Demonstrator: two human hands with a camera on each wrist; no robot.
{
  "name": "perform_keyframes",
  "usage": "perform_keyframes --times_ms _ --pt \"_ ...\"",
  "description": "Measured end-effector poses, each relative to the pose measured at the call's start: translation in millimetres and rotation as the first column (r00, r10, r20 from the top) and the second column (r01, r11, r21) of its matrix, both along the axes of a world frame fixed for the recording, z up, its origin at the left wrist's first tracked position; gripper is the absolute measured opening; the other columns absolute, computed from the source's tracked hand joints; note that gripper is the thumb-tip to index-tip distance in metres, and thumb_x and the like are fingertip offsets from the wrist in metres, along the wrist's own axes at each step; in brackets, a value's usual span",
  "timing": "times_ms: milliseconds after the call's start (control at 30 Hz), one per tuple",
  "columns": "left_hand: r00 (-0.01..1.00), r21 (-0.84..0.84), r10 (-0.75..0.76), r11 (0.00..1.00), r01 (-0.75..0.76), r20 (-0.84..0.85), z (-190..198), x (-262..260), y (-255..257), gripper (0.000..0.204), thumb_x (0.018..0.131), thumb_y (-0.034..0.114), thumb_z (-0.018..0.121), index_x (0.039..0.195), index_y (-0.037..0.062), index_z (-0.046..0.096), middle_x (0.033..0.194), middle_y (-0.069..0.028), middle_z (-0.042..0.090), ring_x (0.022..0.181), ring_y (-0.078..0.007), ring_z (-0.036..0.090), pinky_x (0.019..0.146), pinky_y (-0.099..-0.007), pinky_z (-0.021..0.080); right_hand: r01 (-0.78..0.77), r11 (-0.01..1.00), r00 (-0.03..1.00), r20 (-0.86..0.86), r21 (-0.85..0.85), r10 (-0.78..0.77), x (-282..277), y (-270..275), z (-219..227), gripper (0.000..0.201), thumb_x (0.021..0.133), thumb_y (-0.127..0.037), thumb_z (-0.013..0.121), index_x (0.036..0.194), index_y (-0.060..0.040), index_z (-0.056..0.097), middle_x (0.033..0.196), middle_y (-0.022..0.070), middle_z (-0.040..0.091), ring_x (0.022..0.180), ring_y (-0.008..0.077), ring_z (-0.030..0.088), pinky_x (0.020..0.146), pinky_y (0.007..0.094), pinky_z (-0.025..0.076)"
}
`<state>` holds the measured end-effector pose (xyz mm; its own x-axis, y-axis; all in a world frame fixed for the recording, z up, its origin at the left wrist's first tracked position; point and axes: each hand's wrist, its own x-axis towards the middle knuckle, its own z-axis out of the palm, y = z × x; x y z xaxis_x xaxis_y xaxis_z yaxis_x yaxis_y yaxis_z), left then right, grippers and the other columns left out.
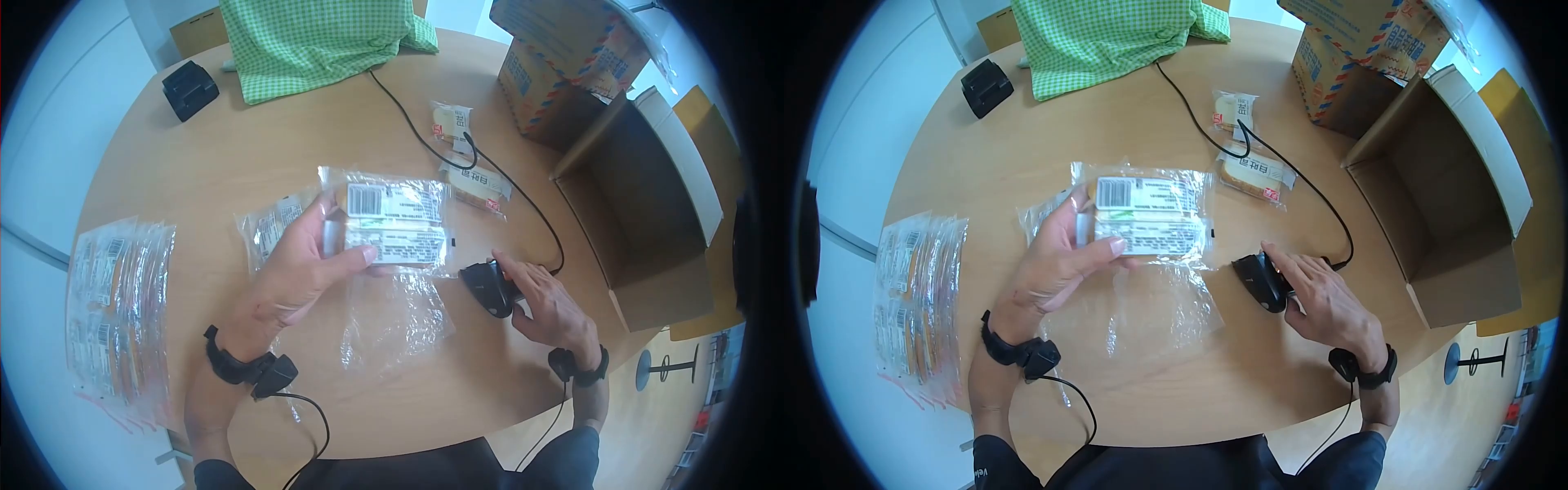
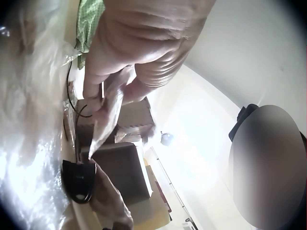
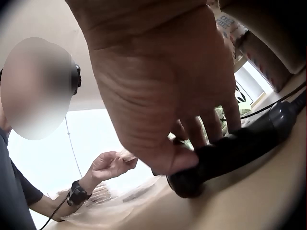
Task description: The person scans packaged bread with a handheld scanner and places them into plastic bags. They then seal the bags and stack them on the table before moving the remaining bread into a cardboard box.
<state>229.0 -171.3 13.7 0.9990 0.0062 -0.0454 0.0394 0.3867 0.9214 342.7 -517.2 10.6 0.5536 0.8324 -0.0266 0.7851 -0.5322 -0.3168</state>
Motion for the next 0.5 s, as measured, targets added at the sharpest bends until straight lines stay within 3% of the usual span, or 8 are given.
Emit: perform_keyframes --times_ms 33,67,133,200,300,367,433,500 --pt "1.0 -0.002 0.001 1.0 -0.001 0.0 -1 0 3 0.058 0.1 0.001 0.069 0.151 -0.0008 0.042 0.138 -0.0132 0.062 0.122 -0.0229 0.066 0.104 -0.0408 0.059 0.014 0.999 0.994 -0.11 -0.049 -0.02 0 0 3 0.092 0.074 0.005 0.067 0.161 -0.0061 0.041 0.143 0.0198 0.059 0.132 0.0383 0.057 0.113 0.0473 0.044" --pt "0.997 0.031 0.081 0.996 -0.082 0.01 -1 0 6 0.059 0.097 0.001 0.073 0.149 -0.001 0.045 0.135 -0.0122 0.065 0.12 -0.0208 0.067 0.103 -0.0369 0.058 0.012 0.999 0.994 -0.11 -0.05 -0.018 2 -2 -2 0.092 0.074 0.005 0.067 0.161 -0.0061 0.041 0.143 0.0198 0.059 0.132 0.0383 0.057 0.113 0.0473 0.044" --pt "0.986 0.066 0.165 0.984 -0.166 0.026 1 0 16 0.06 0.094 0.001 0.077 0.147 -0.0011 0.048 0.131 -0.0112 0.067 0.117 -0.0187 0.068 0.102 -0.033 0.056 -0.07 0.997 0.996 0.057 -0.029 0.072 8 -4 -19 0.097 0.074 -0.001 0.075 0.163 -0.0027 0.036 0.137 0.0205 0.061 0.126 0.0381 0.059 0.108 0.0469 0.046" --pt "0.937 0.254 0.338 0.902 -0.35 0.092 7 1 27 0.056 0.093 0.004 0.08 0.143 -0.0005 0.054 0.124 -0.0095 0.07 0.114 -0.0159 0.068 0.099 -0.0298 0.055 -0.081 0.996 0.992 0.1 -0.023 0.083 11 -1 -31 0.098 0.074 -0.004 0.078 0.162 0.0001 0.036 0.133 0.0205 0.062 0.121 0.0379 0.06 0.104 0.0466 0.047" --pt "0.905 0.228 0.406 0.876 -0.426 0.129 16 -2 47 0.052 0.094 0.004 0.079 0.14 -0.0008 0.055 0.123 -0.0097 0.071 0.112 -0.016 0.068 0.1 -0.031 0.055 -0.13 0.99 0.974 0.19 0.045 0.12 11 1 -35 0.1 0.073 -0.009 0.083 0.16 0.0047 0.036 0.124 0.0206 0.064 0.11 0.0378 0.062 0.097 0.0458 0.049" --pt "0.925 0.246 0.361 0.892 -0.379 0.119 22 -10 53 0.049 0.095 0.006 0.079 0.138 -0.0017 0.057 0.122 -0.0094 0.07 0.112 -0.015 0.067 0.098 -0.0311 0.056 -0.182 0.978 0.96 0.235 0.101 0.154 7 5 -33 0.1 0.073 -0.011 0.085 0.159 0.0065 0.037 0.118 0.0207 0.065 0.103 0.0378 0.063 0.092 0.0454 0.05" --pt "0.926 0.4 0.291 0.84 -0.367 0.238 24 -14 53 0.046 0.096 0.008 0.077 0.137 -0.0032 0.058 0.123 -0.0083 0.069 0.113 -0.0143 0.066 0.096 -0.0299 0.056 -0.228 0.902 0.97 0.166 0.367 0.177 -2 14 -14 0.099 0.072 -0.013 0.086 0.158 0.0061 0.04 0.107 0.02 0.066 0.092 0.0383 0.066 0.083 0.0457 0.053" --pt "0.932 0.457 0.237 0.821 -0.343 0.274 24 -14 50 0.044 0.096 0.008 0.078 0.134 -0.0022 0.06 0.122 -0.0085 0.07 0.111 -0.0145 0.067 0.098 -0.0302 0.056 -0.262 0.88 0.962 0.183 0.395 0.204 -11 26 8 0.1 0.071 -0.013 0.087 0.157 0.006 0.041 0.104 0.0193 0.066 0.088 0.0374 0.066 0.079 0.0454 0.054"
